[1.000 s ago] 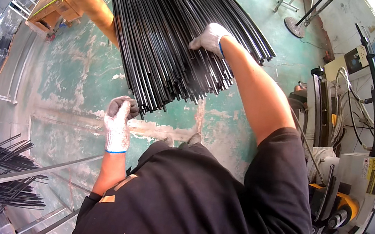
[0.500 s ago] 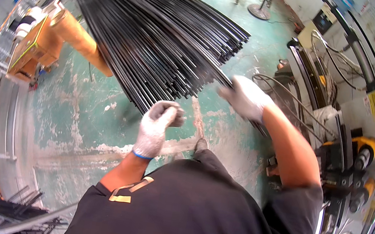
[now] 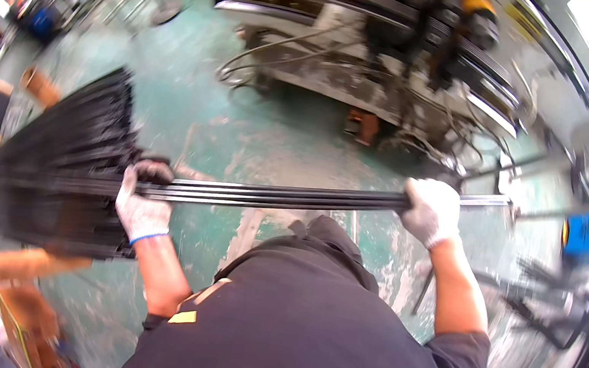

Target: The person repeatedly picks up bundles of long metal rods, feeds them into a bending machine, and removes the bent rods. The person stacks the bent rods on a nearby rack.

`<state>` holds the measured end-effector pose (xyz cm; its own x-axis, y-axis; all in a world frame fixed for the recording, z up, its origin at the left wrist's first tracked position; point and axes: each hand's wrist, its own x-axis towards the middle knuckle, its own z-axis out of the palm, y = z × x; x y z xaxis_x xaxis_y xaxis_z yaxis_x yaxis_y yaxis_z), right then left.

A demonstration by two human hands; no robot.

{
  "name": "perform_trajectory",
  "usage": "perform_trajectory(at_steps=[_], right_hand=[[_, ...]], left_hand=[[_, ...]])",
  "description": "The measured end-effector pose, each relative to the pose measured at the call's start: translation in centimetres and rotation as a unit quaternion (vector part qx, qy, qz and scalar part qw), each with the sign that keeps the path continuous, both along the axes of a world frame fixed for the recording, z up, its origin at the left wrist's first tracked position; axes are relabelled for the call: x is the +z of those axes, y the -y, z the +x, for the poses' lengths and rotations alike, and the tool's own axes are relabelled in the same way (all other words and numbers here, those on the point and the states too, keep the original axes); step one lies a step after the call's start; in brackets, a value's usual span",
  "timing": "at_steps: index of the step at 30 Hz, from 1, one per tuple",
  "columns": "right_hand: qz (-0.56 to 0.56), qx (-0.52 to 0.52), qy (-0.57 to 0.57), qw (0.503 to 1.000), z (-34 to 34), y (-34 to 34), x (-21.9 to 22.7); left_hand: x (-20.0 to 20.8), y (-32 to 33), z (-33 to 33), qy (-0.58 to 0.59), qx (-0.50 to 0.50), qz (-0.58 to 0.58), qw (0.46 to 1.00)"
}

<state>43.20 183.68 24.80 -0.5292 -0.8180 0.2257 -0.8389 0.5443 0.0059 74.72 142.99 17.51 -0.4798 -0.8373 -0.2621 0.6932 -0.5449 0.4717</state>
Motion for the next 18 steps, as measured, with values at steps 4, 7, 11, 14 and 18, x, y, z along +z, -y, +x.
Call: perform_trajectory(at_steps=[4, 7, 11, 14, 18], right_hand=[[-0.069, -0.026, -0.049, 0.996, -8.5, -8.2, -5.6], [-0.114, -0.104, -0.092, 0.984, -16.1, -16.8, -6.4], [-0.128, -0.348, -0.148, 0.917, -25.6, -28.7, -9.1], [-0.547, -0.466, 0.174, 0.674, -29.3, -28.9, -13.2], [-0.76, -0.015, 0.642, 0.097, -25.0, -13.4, -7.3]], left_hand=[[3.9, -6.9, -8.5, 0.013, -0.038, 0.095, 0.995], [6.7, -7.0, -12.8, -0.002, -0.065, -0.001, 0.998], [11.2, -3.8, -16.9, 0.033, -0.025, -0.185, 0.982], [13.5, -7.1, -24.5, -0.025, -0.074, -0.143, 0.987], [11.6, -12.9, -36.2, 0.028, -0.147, -0.162, 0.975]])
